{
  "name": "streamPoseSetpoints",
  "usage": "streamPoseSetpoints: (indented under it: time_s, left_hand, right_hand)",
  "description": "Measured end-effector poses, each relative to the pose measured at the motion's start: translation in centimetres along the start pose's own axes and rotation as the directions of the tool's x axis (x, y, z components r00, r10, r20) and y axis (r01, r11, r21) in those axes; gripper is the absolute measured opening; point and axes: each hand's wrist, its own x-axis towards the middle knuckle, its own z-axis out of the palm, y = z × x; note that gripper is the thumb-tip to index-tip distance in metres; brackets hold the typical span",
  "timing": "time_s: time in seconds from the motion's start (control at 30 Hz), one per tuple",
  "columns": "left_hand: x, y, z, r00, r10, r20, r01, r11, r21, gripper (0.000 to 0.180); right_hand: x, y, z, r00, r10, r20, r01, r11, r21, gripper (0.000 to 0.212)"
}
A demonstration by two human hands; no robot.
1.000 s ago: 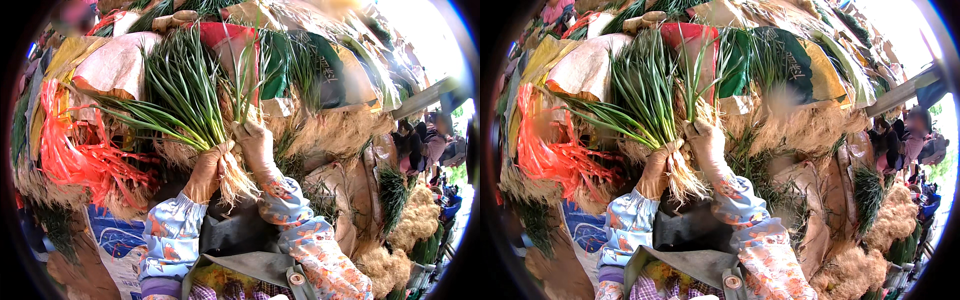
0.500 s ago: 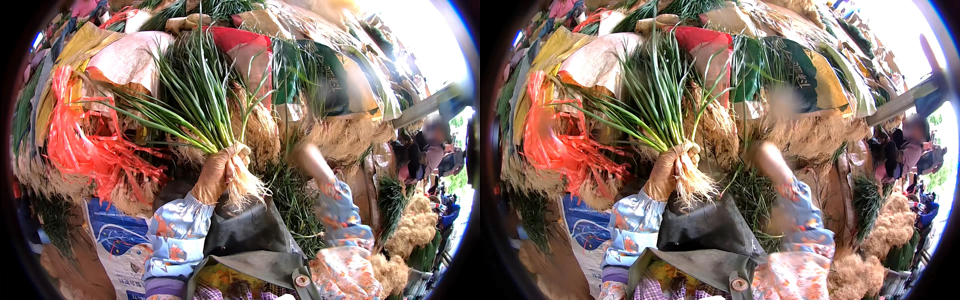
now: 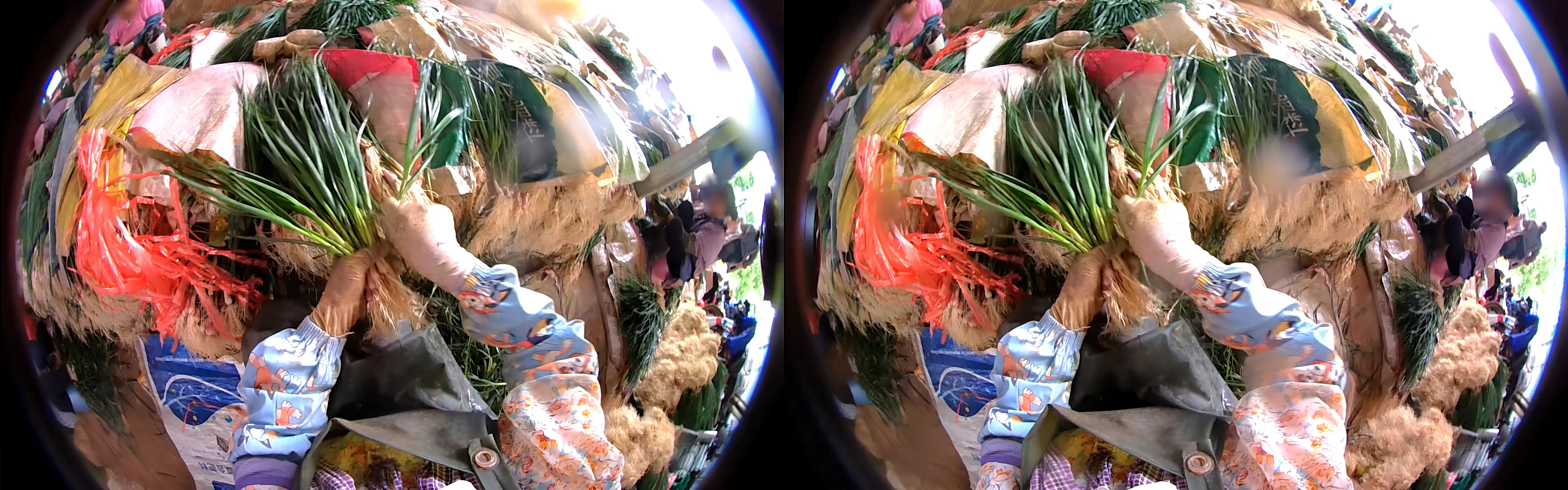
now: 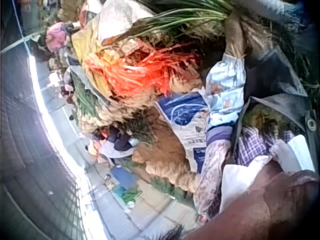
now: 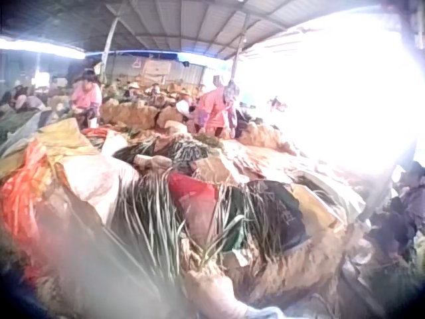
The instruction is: The person bundles bunches of green onions with a red tie and sorts them into piles while sitting on the floor.
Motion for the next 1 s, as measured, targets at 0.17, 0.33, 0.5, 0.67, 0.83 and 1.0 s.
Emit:
streamPoseSetpoints:
  time_s: [0.17, 0.33, 0.5, 0.67, 0.83, 1.0]
  left_hand:
    - [-1.8, 1.5, 1.7, 0.894, 0.387, 0.226, -0.308, 0.897, -0.318, 0.017]
    - [-1.0, 3.0, 0.1, 0.822, 0.516, 0.242, -0.382, 0.814, -0.438, 0.042]
    - [-3.4, 5.2, 1.2, 0.768, 0.621, 0.154, -0.568, 0.772, -0.285, 0.061]
    - [-4.1, 6.4, 1.8, 0.794, 0.607, 0.007, -0.573, 0.754, -0.321, 0.05]
    - [-1.9, 3.3, 0.1, 0.975, 0.107, 0.197, -0.053, 0.963, -0.263, 0.043]
    - [-0.7, 0.2, 1.1, 0.974, -0.053, 0.221, 0.075, 0.993, -0.093, 0.021]
  right_hand:
    - [1.6, 11.3, -2.2, 0.694, 0.681, -0.233, -0.525, 0.701, 0.484, 0.011]
    - [-7.5, 15.5, -0.4, 0.905, -0.063, 0.42, 0.207, 0.929, -0.306, 0.012]
    - [-3.2, 7.7, 0.2, 0.93, 0.341, 0.138, -0.362, 0.914, 0.185, 0.025]
    - [2.4, 9.4, 1.5, 0.888, 0.387, 0.248, -0.431, 0.888, 0.158, 0.033]
    - [0.9, 12.1, 1.2, 0.854, 0.35, 0.384, -0.52, 0.558, 0.647, 0.022]
    - [-3.6, 7.2, 1.1, 0.872, 0.238, 0.429, -0.398, -0.168, 0.902, 0.017]
